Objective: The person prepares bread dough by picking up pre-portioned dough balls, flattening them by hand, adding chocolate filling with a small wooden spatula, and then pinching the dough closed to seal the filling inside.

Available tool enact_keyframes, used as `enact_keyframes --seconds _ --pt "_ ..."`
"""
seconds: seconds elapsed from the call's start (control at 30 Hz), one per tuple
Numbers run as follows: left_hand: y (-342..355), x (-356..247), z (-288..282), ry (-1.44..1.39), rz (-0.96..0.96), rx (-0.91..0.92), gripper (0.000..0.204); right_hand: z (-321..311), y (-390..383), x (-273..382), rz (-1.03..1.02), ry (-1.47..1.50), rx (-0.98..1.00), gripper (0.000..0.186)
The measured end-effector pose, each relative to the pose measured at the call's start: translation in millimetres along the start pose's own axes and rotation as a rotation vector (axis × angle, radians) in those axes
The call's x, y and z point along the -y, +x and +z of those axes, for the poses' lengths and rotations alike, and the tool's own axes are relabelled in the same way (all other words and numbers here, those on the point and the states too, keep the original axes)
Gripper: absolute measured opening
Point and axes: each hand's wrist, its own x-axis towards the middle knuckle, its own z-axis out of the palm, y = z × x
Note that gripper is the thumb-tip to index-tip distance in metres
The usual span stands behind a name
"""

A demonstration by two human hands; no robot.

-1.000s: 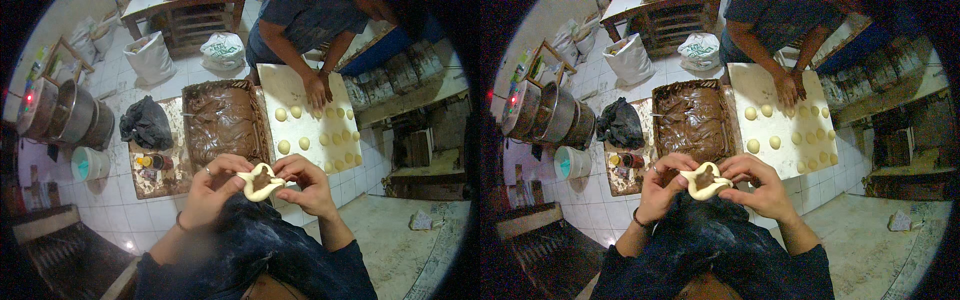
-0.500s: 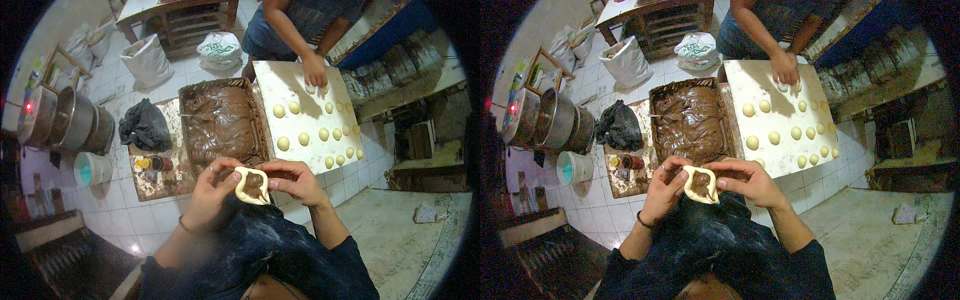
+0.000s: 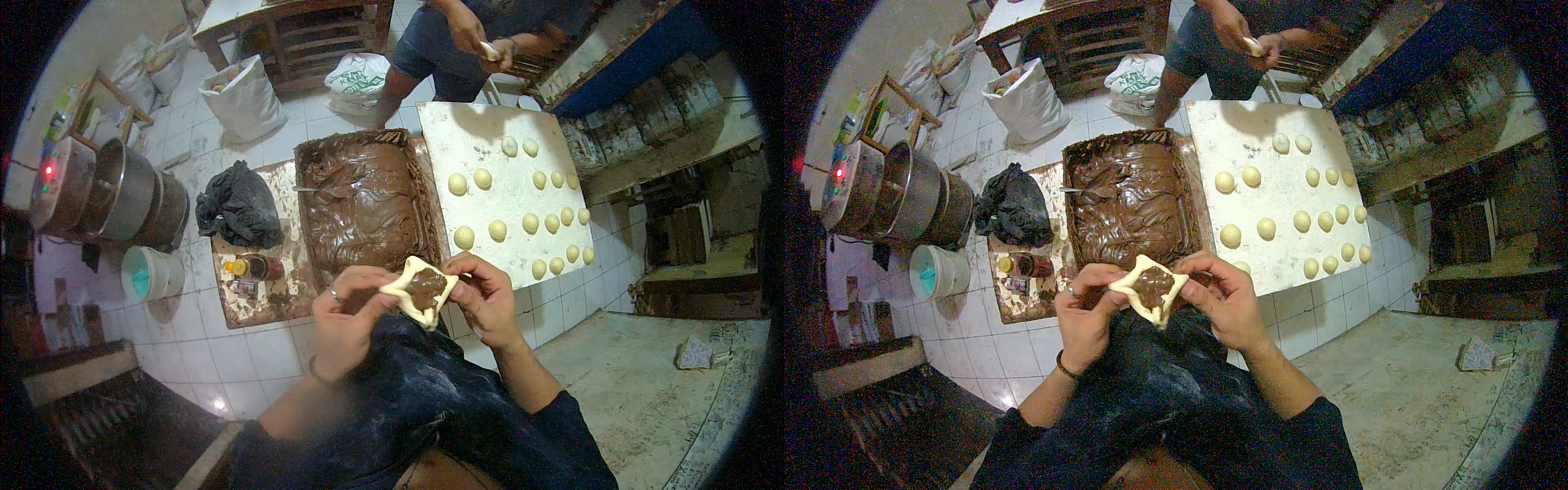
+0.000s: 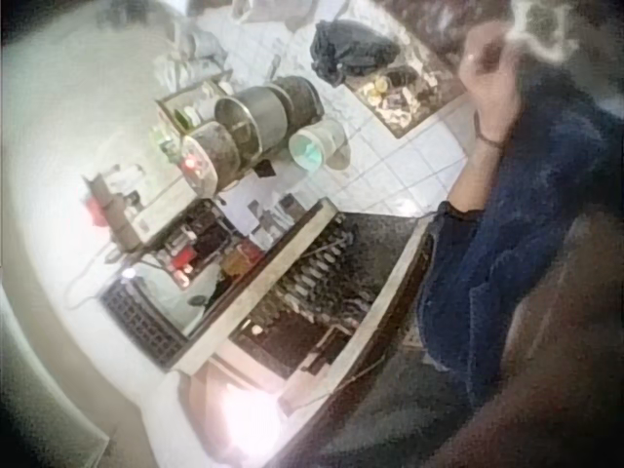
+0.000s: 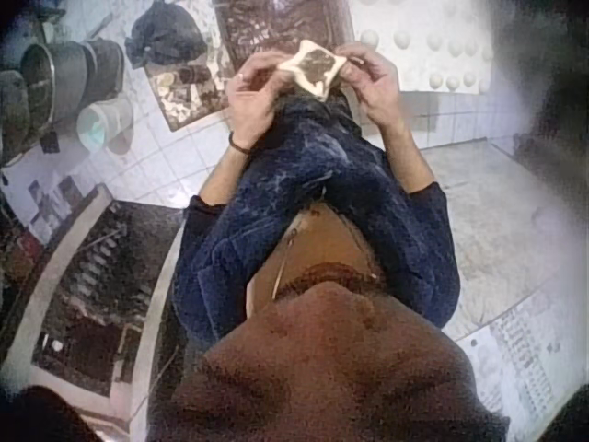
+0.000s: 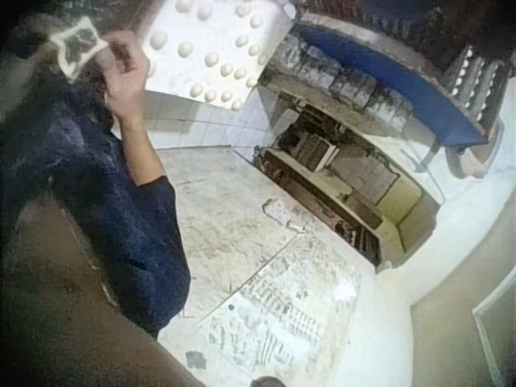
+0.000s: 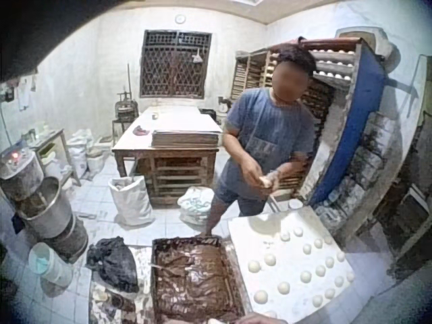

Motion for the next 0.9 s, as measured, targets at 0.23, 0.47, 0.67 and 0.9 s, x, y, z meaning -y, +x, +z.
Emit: enact_keyframes --seconds 0.23,0.47,0.67,0.9 --pt "-0.7 -5.8 -7.1 -0.192 -0.083 -0.195 0.016 -21.0 -16.7 8.2 -0.025 0.012 -0.003 0.017" --pt "19.8 -40.9 -6.1 0.359 0.101 0.339 0.018 -5.8 9.3 49.5 -0.229 -0.469 0.301 0.028" --pt "25.6 -47.7 -2.8 0.335 0.052 0.406 0.019 6.3 14.3 61.0 0.043 -0.507 0.2 0.042" --pt "22.0 -44.2 -3.2 0.219 -0.094 0.331 0.021 8.0 14.5 57.9 -0.023 -0.609 0.09 0.025"
